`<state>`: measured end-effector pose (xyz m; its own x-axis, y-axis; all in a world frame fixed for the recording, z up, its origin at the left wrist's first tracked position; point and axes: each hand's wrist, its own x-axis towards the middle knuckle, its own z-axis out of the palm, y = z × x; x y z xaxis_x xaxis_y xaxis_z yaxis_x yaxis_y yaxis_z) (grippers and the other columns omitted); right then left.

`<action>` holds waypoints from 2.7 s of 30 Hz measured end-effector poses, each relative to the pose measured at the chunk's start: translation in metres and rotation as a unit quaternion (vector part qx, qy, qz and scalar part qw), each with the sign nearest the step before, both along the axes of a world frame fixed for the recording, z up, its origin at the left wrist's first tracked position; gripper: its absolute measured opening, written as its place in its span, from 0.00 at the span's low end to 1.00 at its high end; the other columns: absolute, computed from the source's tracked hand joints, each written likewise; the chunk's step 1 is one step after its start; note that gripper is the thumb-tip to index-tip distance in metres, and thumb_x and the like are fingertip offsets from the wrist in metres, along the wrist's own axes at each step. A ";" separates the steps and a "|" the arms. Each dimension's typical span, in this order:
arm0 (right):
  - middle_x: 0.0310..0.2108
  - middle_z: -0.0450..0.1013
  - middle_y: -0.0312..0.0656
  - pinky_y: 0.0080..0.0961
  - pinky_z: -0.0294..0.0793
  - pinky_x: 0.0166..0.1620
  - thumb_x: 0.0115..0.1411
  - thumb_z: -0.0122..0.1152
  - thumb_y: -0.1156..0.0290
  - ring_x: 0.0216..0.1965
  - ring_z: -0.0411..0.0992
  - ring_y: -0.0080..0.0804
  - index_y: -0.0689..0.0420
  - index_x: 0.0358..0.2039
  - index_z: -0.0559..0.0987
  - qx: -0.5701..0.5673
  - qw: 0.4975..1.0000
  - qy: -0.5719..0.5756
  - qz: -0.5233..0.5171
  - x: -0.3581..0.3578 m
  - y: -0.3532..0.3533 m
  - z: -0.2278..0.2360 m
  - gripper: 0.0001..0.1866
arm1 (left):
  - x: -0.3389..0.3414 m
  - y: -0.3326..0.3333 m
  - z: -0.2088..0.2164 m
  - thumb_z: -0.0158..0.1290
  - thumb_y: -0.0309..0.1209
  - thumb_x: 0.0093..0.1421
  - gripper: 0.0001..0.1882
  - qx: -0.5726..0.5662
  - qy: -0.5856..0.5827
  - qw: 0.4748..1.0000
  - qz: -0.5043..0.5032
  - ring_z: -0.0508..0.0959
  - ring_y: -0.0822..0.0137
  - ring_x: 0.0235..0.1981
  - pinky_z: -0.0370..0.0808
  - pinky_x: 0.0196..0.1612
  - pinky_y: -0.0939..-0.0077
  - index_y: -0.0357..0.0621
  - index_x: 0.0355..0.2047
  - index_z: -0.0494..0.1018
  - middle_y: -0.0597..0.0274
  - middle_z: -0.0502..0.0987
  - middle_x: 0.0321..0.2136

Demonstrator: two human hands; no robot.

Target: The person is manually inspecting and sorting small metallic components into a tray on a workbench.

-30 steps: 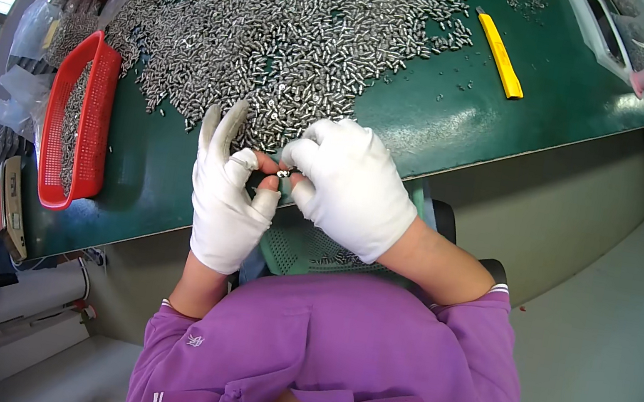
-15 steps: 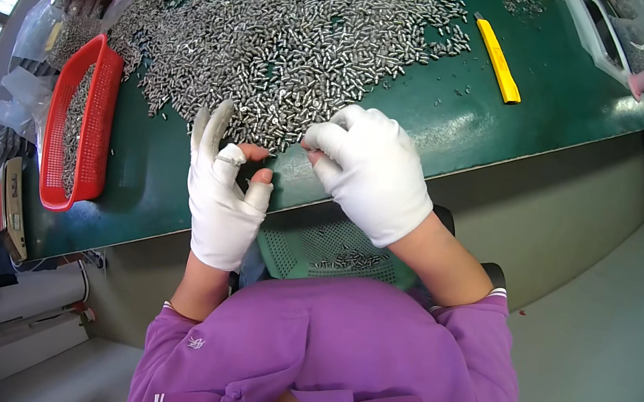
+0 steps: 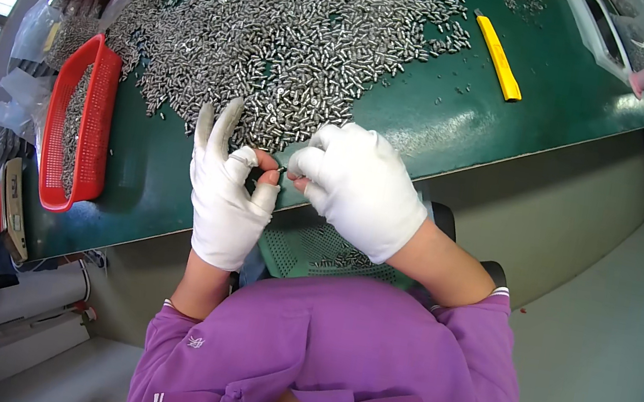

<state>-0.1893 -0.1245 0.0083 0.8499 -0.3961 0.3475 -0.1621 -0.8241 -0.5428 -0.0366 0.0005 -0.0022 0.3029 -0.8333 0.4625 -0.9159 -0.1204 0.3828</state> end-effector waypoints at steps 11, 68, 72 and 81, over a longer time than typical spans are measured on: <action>0.31 0.76 0.38 0.40 0.76 0.40 0.55 0.65 0.71 0.36 0.75 0.43 0.50 0.33 0.81 0.010 1.000 -0.024 -0.008 0.007 0.002 -0.005 0.05 | 0.000 0.000 0.002 0.63 0.25 0.49 0.11 0.007 0.013 1.000 -0.017 0.60 0.27 0.65 0.61 0.64 0.35 0.47 0.33 0.74 0.44 0.67 0.64; 0.37 0.75 0.40 0.42 0.76 0.41 0.50 0.65 0.72 0.38 0.74 0.46 0.51 0.27 0.82 0.025 0.998 -0.016 0.053 -0.013 -0.003 0.005 0.03 | 0.008 0.007 0.021 0.66 0.24 0.43 0.09 0.060 0.041 0.982 -0.173 0.61 0.26 0.64 0.61 0.64 0.35 0.40 0.23 0.76 0.44 0.69 0.62; 0.36 0.75 0.39 0.41 0.76 0.42 0.53 0.64 0.72 0.38 0.74 0.44 0.49 0.35 0.83 0.067 0.997 -0.034 -0.018 -0.008 -0.002 0.002 0.08 | 0.008 0.008 0.007 0.63 0.25 0.48 0.12 -0.010 0.071 0.992 -0.108 0.60 0.26 0.67 0.64 0.65 0.40 0.48 0.34 0.74 0.46 0.69 0.64; 0.33 0.74 0.39 0.40 0.76 0.41 0.56 0.65 0.69 0.36 0.74 0.43 0.47 0.40 0.82 -0.058 0.989 -0.018 -0.134 0.005 0.003 -0.007 0.10 | 0.000 -0.002 0.001 0.64 0.26 0.48 0.17 0.000 -0.001 1.000 -0.016 0.61 0.27 0.64 0.61 0.64 0.35 0.47 0.41 0.79 0.42 0.66 0.64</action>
<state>-0.1841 -0.1216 0.0018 0.7069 -0.5609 0.4310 -0.3652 -0.8112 -0.4567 -0.0366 -0.0012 -0.0015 0.2757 -0.8425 0.4629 -0.9202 -0.0920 0.3805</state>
